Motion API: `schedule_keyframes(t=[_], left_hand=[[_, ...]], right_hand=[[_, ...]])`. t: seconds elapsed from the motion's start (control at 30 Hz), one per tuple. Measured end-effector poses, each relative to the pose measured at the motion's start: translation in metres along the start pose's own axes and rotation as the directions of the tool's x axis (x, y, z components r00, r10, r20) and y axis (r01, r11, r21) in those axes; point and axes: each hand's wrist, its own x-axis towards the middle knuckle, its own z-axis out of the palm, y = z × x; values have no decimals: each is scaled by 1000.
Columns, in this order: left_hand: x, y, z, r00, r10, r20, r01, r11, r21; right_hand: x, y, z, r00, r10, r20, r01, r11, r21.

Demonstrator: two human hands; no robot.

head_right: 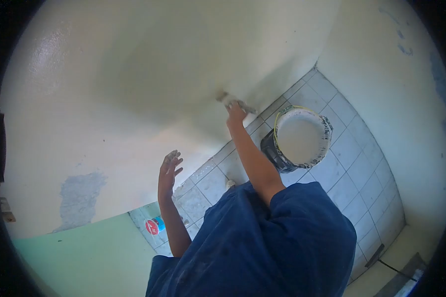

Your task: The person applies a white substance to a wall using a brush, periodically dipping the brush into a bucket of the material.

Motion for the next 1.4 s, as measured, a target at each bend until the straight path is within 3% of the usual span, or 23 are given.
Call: schedule_keyframes(t=[0.13, 0.23, 0.33, 0.4, 0.47, 0.53, 0.63, 0.73, 0.77, 0.83, 0.87, 0.93, 1.03, 1.13, 1.17, 1.23, 1.3, 1.33, 1.4], left_hand=[[32, -1, 10, 996, 22, 87, -26, 999, 43], [56, 8, 25, 987, 41, 153, -55, 995, 83], [72, 8, 36, 980, 100, 170, -119, 988, 103], [75, 1, 38, 979, 59, 195, -85, 988, 126], [75, -5, 39, 979, 25, 202, -53, 989, 138], [69, -13, 38, 981, -7, 196, -20, 990, 138], [56, -25, 27, 990, -27, 136, 10, 992, 130], [42, -36, 17, 991, -109, 77, 104, 993, 56], [37, -38, 15, 988, -131, 76, 126, 990, 61], [29, -40, 10, 983, -170, 75, 164, 984, 72], [25, -41, 7, 982, -177, 71, 172, 983, 70], [22, -43, 6, 981, -185, 64, 181, 981, 64], [18, -44, 6, 985, -161, 67, 158, 987, 39], [16, -45, 6, 987, -144, 72, 141, 989, 44], [14, -45, 5, 989, -136, 62, 134, 990, 32], [11, -47, 3, 993, -112, 43, 112, 994, 10], [4, -45, -2, 992, -118, 35, 118, 993, 17], [0, -45, -5, 992, -122, 31, 122, 992, 21], [-7, -52, -13, 991, -132, -1, 132, 991, 30]], right_hand=[[-93, -87, 113, 959, -70, 274, 53, 996, 69], [-125, -122, 143, 889, -193, 416, 123, 974, 189], [-108, -100, 132, 924, -220, 313, 175, 971, 164], [-84, -63, 109, 971, -219, 98, 211, 974, 84], [-14, -6, 26, 985, -133, 110, 110, 975, 192], [21, 22, -25, 988, -93, -120, 62, 969, -241], [38, 23, -60, 996, -78, -36, 64, 954, -294], [38, 16, -22, 994, -98, -49, 87, 979, -184], [46, 10, -13, 913, -337, 228, 406, 796, -448], [16, -24, 35, 882, -323, 343, 437, 832, -342], [-32, -66, 89, 974, -104, 200, 108, 994, -11], [-77, -110, 123, 923, -106, 370, 64, 990, 125], [-126, -129, 148, 856, -229, 463, 138, 965, 224], [-105, -78, 125, 936, -165, 310, 127, 982, 141], [-80, -46, 98, 934, -225, 278, 257, 963, -81], [-4, 29, 17, 969, -223, 108, 239, 956, -171], [29, 62, -41, 978, -191, -83, 167, 957, -237], [26, 66, -58, 957, -267, -113, 191, 874, -446], [33, 57, -63, 983, -161, -91, 121, 932, -340]])
